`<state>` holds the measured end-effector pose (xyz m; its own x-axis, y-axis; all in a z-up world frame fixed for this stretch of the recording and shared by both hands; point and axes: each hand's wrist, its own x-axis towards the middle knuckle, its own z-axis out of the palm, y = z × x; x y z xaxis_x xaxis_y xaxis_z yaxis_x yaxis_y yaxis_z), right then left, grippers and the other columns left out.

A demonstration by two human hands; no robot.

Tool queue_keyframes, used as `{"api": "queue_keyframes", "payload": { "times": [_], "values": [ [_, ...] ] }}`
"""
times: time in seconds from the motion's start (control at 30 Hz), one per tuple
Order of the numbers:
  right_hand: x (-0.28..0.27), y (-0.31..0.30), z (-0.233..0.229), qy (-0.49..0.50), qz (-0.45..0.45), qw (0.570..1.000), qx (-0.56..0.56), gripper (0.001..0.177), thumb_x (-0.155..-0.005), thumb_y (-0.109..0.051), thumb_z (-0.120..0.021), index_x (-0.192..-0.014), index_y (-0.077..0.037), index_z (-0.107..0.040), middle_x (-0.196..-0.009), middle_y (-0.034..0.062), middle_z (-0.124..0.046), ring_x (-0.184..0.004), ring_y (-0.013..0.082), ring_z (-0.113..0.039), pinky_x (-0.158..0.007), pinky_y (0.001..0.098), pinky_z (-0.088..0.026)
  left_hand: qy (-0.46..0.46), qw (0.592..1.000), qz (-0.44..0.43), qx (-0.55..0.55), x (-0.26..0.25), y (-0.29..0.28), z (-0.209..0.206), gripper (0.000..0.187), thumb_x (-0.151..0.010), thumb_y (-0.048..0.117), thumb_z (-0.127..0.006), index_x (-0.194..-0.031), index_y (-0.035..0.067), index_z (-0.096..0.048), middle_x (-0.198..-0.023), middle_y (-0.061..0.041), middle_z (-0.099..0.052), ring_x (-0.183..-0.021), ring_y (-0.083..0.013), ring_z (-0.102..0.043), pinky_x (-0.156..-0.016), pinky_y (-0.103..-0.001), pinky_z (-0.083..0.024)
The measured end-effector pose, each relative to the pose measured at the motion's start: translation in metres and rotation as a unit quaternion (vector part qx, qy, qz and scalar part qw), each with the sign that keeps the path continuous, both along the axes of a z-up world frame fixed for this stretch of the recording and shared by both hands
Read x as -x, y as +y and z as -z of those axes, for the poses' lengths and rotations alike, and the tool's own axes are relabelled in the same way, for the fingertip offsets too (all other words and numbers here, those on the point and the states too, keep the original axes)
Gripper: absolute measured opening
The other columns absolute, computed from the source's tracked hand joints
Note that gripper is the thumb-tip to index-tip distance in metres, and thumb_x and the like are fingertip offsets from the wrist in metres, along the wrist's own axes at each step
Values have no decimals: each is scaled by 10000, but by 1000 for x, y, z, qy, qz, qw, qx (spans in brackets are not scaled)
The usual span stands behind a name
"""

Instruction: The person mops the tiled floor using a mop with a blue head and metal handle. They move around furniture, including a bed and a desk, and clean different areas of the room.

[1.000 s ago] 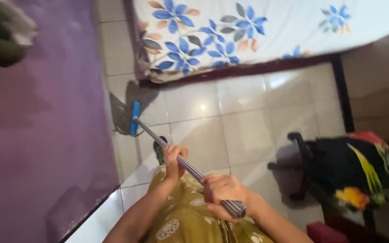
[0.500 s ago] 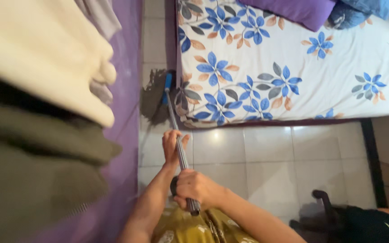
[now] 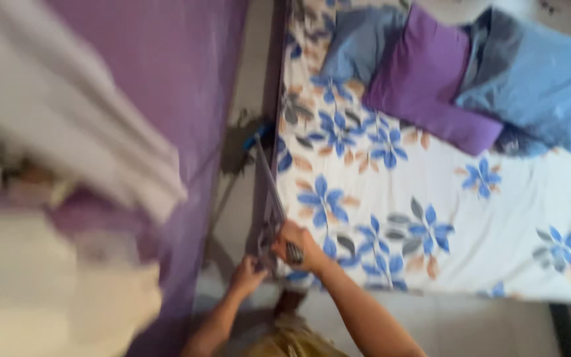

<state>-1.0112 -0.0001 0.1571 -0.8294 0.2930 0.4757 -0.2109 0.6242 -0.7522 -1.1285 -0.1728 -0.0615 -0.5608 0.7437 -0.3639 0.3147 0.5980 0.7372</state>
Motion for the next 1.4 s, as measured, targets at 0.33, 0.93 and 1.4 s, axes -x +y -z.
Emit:
{"api": "queue_keyframes", "payload": {
  "times": [0.33, 0.93, 1.4],
  "values": [
    [126, 185, 24, -52, -28, 997, -54, 225, -846, -61, -721, -747, -63, -519, -717, 126, -559, -731, 356, -570, -812, 444, -509, -75, 989, -128, -4, 78, 170, -10, 491, -781, 388, -824, -1121, 81, -646, -991, -111, -752, -931, -272, -730, -853, -411, -573],
    [429, 602, 241, -357, 57, 925, -116, 292, -817, -47, -688, -1080, -174, -670, -1147, 76, -687, -1103, 332, -648, -975, 421, -498, -256, 954, -31, 156, 287, 334, 125, 400, -919, 396, -731, -1112, 74, -591, -1057, -178, -680, -951, -307, -694, -857, -432, -573],
    [313, 325, 68, -108, 33, 979, -171, 375, -838, -378, -847, -941, -62, -675, -1138, 141, -690, -1062, 381, -663, -885, 451, -551, 11, 981, -105, -165, 228, 398, 52, 447, -778, 383, -808, -1077, 91, -650, -1052, -103, -715, -992, -284, -683, -858, -411, -542]
  ]
}}
